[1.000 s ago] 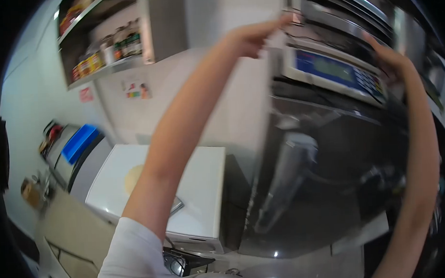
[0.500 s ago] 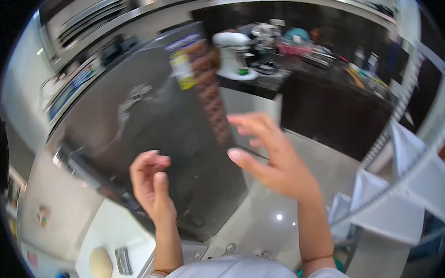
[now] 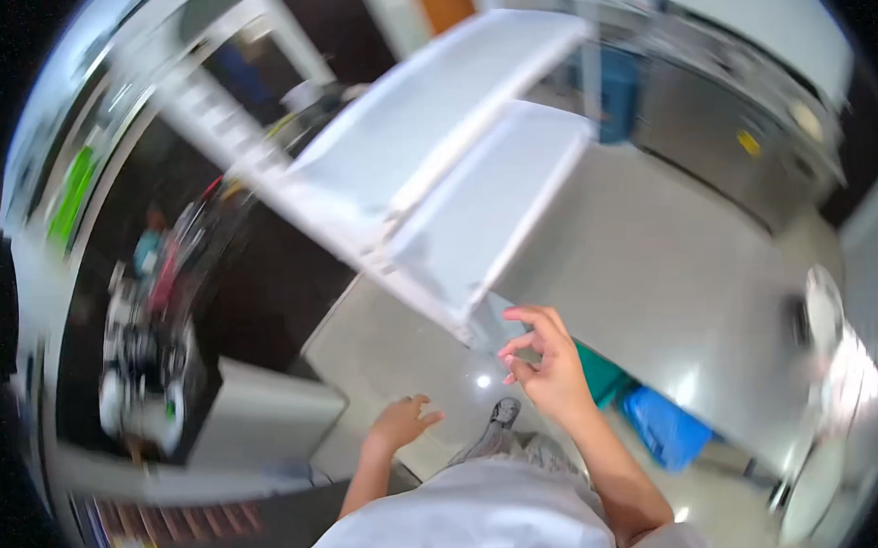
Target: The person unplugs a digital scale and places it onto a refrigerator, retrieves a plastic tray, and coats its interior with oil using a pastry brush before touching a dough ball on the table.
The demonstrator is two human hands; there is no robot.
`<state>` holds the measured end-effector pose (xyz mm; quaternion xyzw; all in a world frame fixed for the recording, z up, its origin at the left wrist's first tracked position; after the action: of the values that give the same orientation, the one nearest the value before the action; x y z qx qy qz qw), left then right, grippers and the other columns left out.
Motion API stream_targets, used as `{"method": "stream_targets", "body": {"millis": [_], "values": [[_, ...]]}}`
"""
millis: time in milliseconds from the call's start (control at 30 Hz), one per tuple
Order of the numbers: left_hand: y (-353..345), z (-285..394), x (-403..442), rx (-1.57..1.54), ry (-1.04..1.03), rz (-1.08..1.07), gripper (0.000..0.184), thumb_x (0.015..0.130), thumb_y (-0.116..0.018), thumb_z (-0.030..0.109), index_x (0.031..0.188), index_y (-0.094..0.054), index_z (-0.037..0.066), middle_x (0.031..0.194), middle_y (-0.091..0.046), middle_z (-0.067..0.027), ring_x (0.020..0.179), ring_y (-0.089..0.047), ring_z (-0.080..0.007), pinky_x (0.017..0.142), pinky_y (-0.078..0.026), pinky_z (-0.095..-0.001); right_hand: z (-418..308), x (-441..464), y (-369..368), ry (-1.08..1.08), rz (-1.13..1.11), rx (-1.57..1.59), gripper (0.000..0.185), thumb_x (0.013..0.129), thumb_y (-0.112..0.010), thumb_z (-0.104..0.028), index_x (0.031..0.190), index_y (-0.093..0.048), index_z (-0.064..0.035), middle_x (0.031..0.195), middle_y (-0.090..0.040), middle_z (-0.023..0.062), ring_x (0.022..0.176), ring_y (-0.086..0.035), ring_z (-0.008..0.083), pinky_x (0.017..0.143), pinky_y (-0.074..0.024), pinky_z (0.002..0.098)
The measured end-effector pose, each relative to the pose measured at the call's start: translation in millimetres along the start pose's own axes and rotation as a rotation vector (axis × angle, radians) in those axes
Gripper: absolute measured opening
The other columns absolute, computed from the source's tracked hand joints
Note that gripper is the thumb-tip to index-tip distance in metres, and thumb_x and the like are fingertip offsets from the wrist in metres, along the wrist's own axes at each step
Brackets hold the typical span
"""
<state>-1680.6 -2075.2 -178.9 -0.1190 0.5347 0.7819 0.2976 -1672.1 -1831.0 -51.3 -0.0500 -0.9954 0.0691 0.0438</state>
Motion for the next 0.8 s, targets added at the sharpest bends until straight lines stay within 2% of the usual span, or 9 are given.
{"method": "stream_targets", "body": {"millis": [200,333,500,567,600,633,733,767,800], "values": [[-48.5,37.7,88.9,0.102,-0.447,-0.463,0.055,0.085,-0.053,0.049,0.116,-0.054,0.004,0.102,-0.061,-0.0209,0.097,-0.058,-0.0343,0.083,-0.045,-0.0394,69.2,-67.2,24.2,-0.222,0.477,0.113,0.051,0.07,-0.048,0.021,0.115,-0.048,-0.0034,0.113,-0.041,0.0071,0.084,-0.059,0.0166,0.058,-0.0551,0.0264],[-80.2,57.3,129.0,0.095,-0.59,-0.656,0.049,0.085,-0.057,0.043,0.115,-0.054,0.003,0.095,-0.062,-0.0193,0.089,-0.061,-0.0313,0.079,-0.047,-0.0377,124.1,-108.9,17.2,-0.28,0.804,0.185,0.051,0.069,-0.051,0.019,0.115,-0.049,-0.0036,0.111,-0.041,0.0073,0.083,-0.059,0.0171,0.058,-0.0545,0.0262],[-162.4,23.9,179.3,0.242,-0.706,-0.82,0.045,0.085,-0.059,0.036,0.115,-0.054,0.002,0.09,-0.063,-0.0164,0.083,-0.062,-0.0255,0.074,-0.048,-0.0332,197.9,-176.9,20.1,-0.301,1.143,0.071,0.051,0.068,-0.055,0.016,0.115,-0.049,-0.0029,0.112,-0.042,0.0077,0.082,-0.059,0.0178,0.06,-0.0542,0.0269],[-208.5,-10.0,211.5,0.028,-0.361,-1.058,0.04,0.085,-0.06,0.028,0.115,-0.052,0.002,0.088,-0.063,-0.013,0.08,-0.061,-0.0189,0.07,-0.048,-0.0285,250.3,-204.3,28.5,-0.38,1.262,-0.022,0.05,0.068,-0.06,0.011,0.114,-0.05,-0.0031,0.107,-0.046,0.0071,0.081,-0.058,0.0172,0.061,-0.0524,0.0273],[-223.2,-8.1,221.5,0.064,-0.373,-1.072,0.04,0.085,-0.06,0.028,0.115,-0.052,0.002,0.088,-0.063,-0.013,0.08,-0.061,-0.0189,0.07,-0.048,-0.0285,280.7,-215.1,33.7,-0.423,1.313,-0.064,0.049,0.067,-0.062,0.009,0.114,-0.05,-0.0032,0.105,-0.048,0.0068,0.08,-0.058,0.0168,0.061,-0.0515,0.0275],[-234.9,-10.9,234.7,0.129,-0.293,-1.026,0.04,0.085,-0.06,0.027,0.115,-0.052,0.002,0.088,-0.063,-0.0125,0.079,-0.06,-0.018,0.07,-0.047,-0.0277,309.9,-225.7,44.6,-0.42,1.341,-0.038,0.049,0.067,-0.062,0.009,0.114,-0.05,-0.0032,0.105,-0.048,0.0068,0.08,-0.058,0.0168,0.061,-0.0515,0.0275],[-263.7,-30.1,278.6,0.299,-0.129,-0.928,0.038,0.085,-0.06,0.023,0.116,-0.051,0.002,0.089,-0.063,-0.0114,0.079,-0.06,-0.0162,0.069,-0.047,-0.0263,431.1,-253.0,62.5,-0.52,1.429,0.523,0.045,0.067,-0.067,0.001,0.109,-0.052,-0.0024,0.097,-0.056,0.0118,0.084,-0.061,0.0232,0.071,-0.0501,0.0323],[-275.5,-31.7,300.1,0.323,-0.104,-0.858,0.038,0.085,-0.06,0.021,0.116,-0.051,0.003,0.089,-0.063,-0.0114,0.079,-0.06,-0.0163,0.068,-0.047,-0.0266,471.2,-256.4,72.5,-0.511,1.466,0.54,0.045,0.067,-0.067,0.001,0.109,-0.052,-0.0024,0.097,-0.056,0.0118,0.084,-0.061,0.0232,0.071,-0.0501,0.0323],[-292.0,-27.5,322.6,0.341,-0.09,-0.791,0.037,0.085,-0.059,0.02,0.117,-0.051,0.003,0.09,-0.062,-0.0114,0.079,-0.06,-0.0163,0.068,-0.047,-0.0269,516.0,-260.1,84.7,-0.587,1.45,0.503,0.048,0.066,-0.07,-0.008,0.11,-0.052,-0.0029,0.095,-0.059,0.0128,0.086,-0.061,0.0239,0.074,-0.0492,0.0325]]}}
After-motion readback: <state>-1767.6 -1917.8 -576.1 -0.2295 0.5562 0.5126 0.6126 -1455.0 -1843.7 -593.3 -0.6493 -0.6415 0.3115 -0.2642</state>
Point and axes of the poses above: each hand's wrist, its own x-axis towards the middle knuckle, its own y-axis out of the back of the hand, z = x × y, the point moved 6 cm from there along x, towards the middle knuckle
